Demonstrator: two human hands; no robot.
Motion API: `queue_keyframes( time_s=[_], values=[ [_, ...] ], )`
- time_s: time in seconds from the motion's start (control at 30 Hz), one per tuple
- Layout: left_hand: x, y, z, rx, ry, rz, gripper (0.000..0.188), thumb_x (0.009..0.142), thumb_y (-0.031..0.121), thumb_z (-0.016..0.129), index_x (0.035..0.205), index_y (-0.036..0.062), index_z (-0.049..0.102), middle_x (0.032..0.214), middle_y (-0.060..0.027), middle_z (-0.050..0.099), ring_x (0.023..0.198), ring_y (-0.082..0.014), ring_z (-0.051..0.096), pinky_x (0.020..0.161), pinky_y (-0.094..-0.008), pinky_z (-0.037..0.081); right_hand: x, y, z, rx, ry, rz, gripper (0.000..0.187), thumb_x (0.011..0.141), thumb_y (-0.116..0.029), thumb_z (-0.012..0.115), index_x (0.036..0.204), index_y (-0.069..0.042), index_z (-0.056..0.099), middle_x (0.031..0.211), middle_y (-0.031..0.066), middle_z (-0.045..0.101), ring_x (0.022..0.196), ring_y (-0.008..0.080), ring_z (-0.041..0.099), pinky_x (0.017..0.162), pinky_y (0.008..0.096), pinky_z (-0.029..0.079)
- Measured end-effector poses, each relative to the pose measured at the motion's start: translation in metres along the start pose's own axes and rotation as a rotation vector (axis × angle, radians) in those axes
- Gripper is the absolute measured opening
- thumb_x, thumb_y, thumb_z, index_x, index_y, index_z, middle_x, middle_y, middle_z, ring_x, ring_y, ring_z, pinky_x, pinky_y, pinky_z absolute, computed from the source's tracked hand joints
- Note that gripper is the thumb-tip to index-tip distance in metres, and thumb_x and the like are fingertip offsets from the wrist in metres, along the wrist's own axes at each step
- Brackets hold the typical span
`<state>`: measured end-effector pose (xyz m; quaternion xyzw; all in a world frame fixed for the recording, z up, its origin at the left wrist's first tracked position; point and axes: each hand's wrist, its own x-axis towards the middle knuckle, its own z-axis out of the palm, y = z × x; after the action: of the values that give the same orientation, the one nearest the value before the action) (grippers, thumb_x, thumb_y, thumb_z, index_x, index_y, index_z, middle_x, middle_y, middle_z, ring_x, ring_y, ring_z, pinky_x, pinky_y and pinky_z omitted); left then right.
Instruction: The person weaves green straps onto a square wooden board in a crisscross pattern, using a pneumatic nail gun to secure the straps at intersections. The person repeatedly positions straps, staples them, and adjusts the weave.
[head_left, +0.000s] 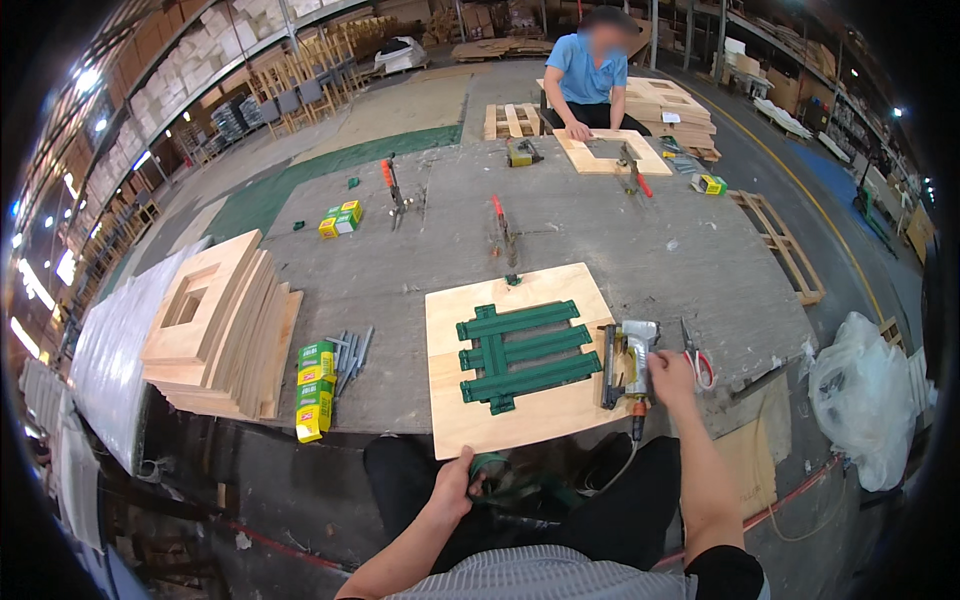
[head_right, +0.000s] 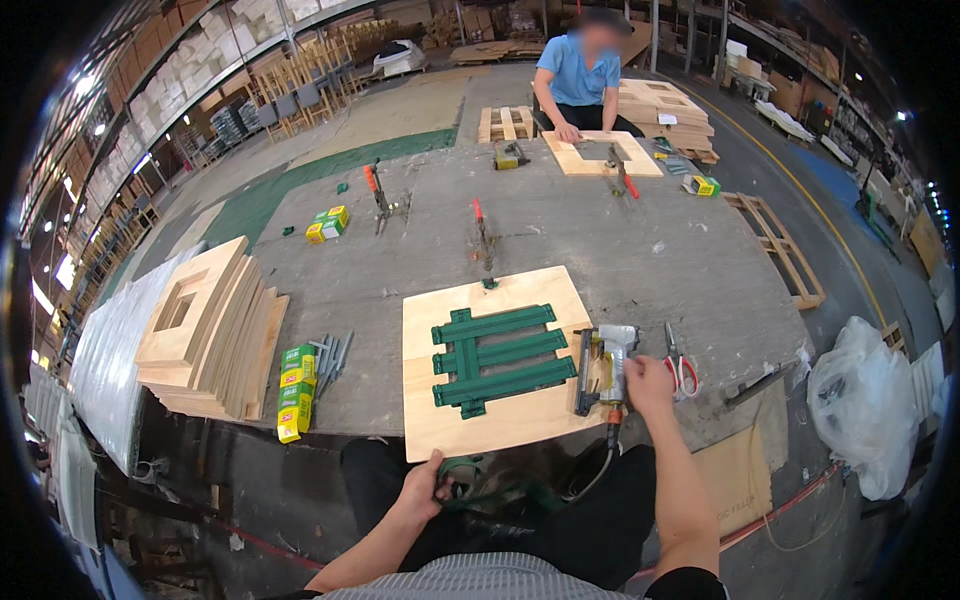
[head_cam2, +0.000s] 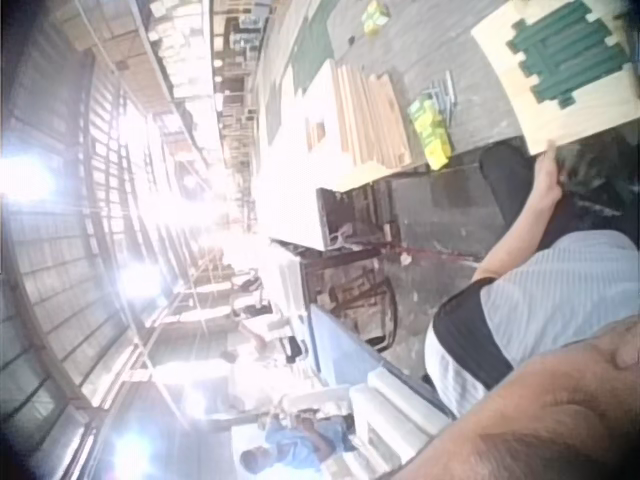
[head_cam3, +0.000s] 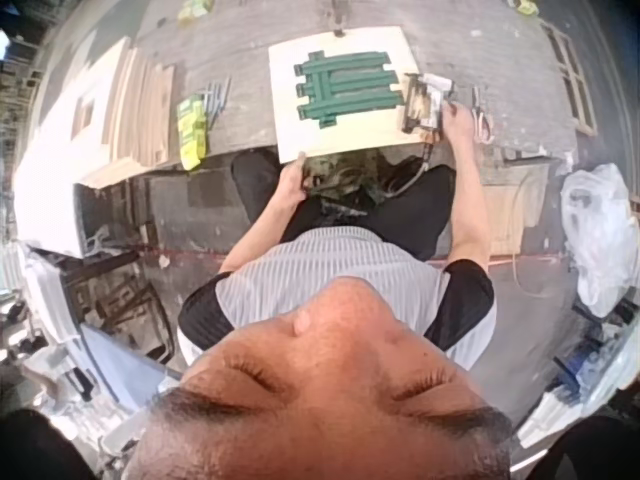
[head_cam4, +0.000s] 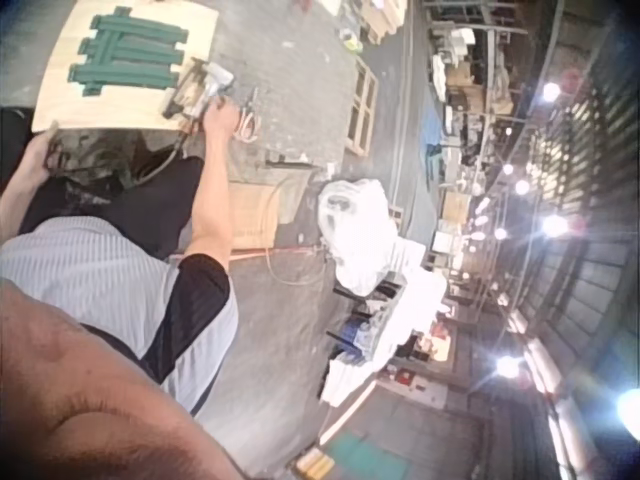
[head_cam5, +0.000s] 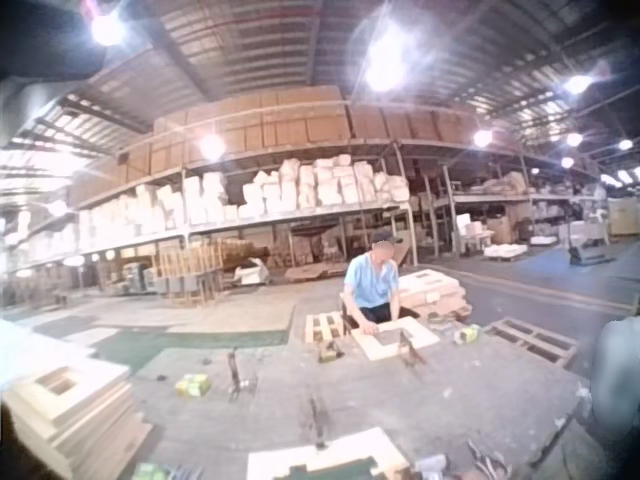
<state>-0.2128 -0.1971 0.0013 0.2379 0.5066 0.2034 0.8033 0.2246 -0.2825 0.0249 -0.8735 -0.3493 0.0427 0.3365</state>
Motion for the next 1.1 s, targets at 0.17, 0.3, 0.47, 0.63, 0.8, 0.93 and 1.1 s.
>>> queue_keyframes(
  time_s=[0.17,0.3,0.47,0.63,0.8,0.93,1.1],
  values=[
    [0.008,0.000,-0.001,0.114,0.112,0.106,0.036,0.110,0.035,0.048,0.095,0.0054,0.063,0.068,-0.0057,0.059,0.047,-0.0147,0.040,0.047,-0.0328,0.035,-0.001,-0.027,0.032,-0.006,-0.020,0.010,0.044,0.082,-0.036,0.080,0.102,0.003,0.072,0.090,0.0236,0.073,0.088,0.0388,0.072,0.080,0.0462,0.054],
    [0.017,0.012,-0.005,0.085,0.240,0.138,0.032,0.109,0.037,0.051,0.101,0.0073,0.062,0.071,-0.0054,0.059,0.046,-0.0160,0.040,0.044,-0.0321,0.035,0.021,0.002,0.013,0.132,-0.031,0.102,0.045,0.080,-0.030,0.082,0.110,0.001,0.072,0.097,0.0221,0.075,0.090,0.0341,0.073,0.081,0.0439,0.054],
    [-0.001,0.053,-0.046,0.171,0.105,0.042,0.047,0.107,0.048,0.051,0.089,0.0079,0.066,0.066,-0.0021,0.058,0.043,-0.0155,0.042,0.046,-0.0317,0.036,0.053,0.012,-0.004,0.045,-0.048,0.056,0.053,0.084,-0.027,0.081,0.119,0.011,0.068,0.107,0.0222,0.076,0.097,0.0287,0.073,0.087,0.0400,0.054],
    [-0.033,0.054,-0.027,0.261,-0.001,0.210,0.026,0.104,0.027,0.065,0.106,0.0020,0.070,0.078,-0.0015,0.066,0.058,-0.0104,0.057,0.051,-0.0271,0.047,0.048,0.010,-0.015,-0.387,-0.008,0.004,0.044,0.088,-0.029,0.075,0.119,0.002,0.069,0.106,0.0258,0.071,0.103,0.0449,0.068,0.090,0.0501,0.052],
    [-0.049,0.064,0.015,0.050,0.021,0.647,0.015,0.100,0.008,0.068,0.113,0.0018,0.070,0.089,0.0008,0.069,0.080,-0.0052,0.062,0.074,-0.0218,0.051,-0.025,-0.075,-0.003,0.235,-0.287,-0.253,0.030,0.090,-0.016,0.075,0.116,-0.002,0.070,0.101,0.0145,0.068,0.087,0.0255,0.066,0.080,0.0364,0.055],
    [-0.077,0.079,0.069,0.168,-0.144,0.761,0.021,0.099,0.004,0.068,0.120,0.0017,0.069,0.091,0.0000,0.072,0.085,-0.0039,0.063,0.082,-0.0209,0.049,-0.132,-0.176,0.009,0.542,-0.824,-0.494,0.058,0.080,-0.019,0.087,0.130,-0.002,0.064,0.121,0.0104,0.059,0.088,0.0185,0.063,0.075,0.0313,0.054],
    [-0.075,0.091,0.085,0.316,-0.151,1.034,0.045,0.102,0.001,0.060,0.146,0.0024,0.050,0.114,-0.0089,0.071,0.106,-0.0118,0.064,0.098,-0.0284,0.049,-0.144,-0.197,0.035,0.876,-0.623,-0.334,0.017,0.093,-0.008,0.073,0.108,0.001,0.071,0.093,0.0040,0.066,0.076,0.0138,0.061,0.066,0.0291,0.050]
  ],
)
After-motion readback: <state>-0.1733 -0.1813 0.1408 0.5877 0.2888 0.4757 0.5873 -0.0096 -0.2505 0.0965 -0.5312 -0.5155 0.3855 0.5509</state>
